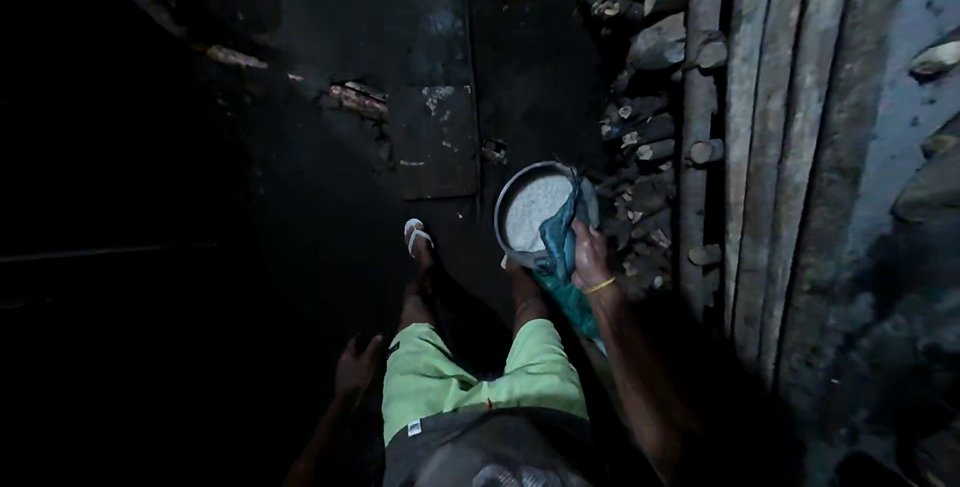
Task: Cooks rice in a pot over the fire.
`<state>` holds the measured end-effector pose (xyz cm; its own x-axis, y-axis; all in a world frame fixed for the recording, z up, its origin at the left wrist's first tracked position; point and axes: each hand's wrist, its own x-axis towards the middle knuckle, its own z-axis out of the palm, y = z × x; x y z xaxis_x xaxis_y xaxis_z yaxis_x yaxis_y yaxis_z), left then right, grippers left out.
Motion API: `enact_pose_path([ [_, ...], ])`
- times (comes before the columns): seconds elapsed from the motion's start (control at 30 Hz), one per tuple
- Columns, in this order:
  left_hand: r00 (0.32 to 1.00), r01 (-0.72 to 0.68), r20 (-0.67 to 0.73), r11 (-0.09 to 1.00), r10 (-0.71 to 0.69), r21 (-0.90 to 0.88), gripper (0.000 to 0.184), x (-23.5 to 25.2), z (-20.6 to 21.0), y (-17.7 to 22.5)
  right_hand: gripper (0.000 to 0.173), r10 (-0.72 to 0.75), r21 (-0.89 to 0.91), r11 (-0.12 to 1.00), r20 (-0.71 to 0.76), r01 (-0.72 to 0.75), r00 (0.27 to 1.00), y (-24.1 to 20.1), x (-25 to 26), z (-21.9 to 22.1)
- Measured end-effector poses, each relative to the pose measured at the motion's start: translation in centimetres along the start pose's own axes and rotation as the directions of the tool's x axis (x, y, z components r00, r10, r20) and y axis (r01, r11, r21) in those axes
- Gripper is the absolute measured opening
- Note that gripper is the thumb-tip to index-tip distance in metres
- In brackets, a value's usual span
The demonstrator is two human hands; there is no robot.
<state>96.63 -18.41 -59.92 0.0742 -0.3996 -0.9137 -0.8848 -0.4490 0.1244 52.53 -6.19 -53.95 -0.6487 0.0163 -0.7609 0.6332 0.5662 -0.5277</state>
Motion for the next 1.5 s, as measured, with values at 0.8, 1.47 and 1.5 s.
enact_pose_path([
  [0.8,0.987,-0.105,0.138,0.981,0.083,0.161,0.046,0.1,-10.9,-0.3,0.036,-0.174,0.148,0.967,-0.202,0.206,0.964,-5.7,-9.2,-4.3],
  [1.47,0.988,-0.149,0.083,0.926,0.128,0.347,0.038,-10.1,-0.1,5.6,0.032,-0.472,0.133,0.868,-0.079,0.479,0.878,-19.2,-13.1,-16.7],
  [1.5,0.988,-0.147,0.088,0.924,0.124,0.354,0.039,-9.9,-0.2,6.5,0.032,-0.501,0.117,0.853,-0.093,0.509,0.861,-19.8,-13.3,-17.2],
])
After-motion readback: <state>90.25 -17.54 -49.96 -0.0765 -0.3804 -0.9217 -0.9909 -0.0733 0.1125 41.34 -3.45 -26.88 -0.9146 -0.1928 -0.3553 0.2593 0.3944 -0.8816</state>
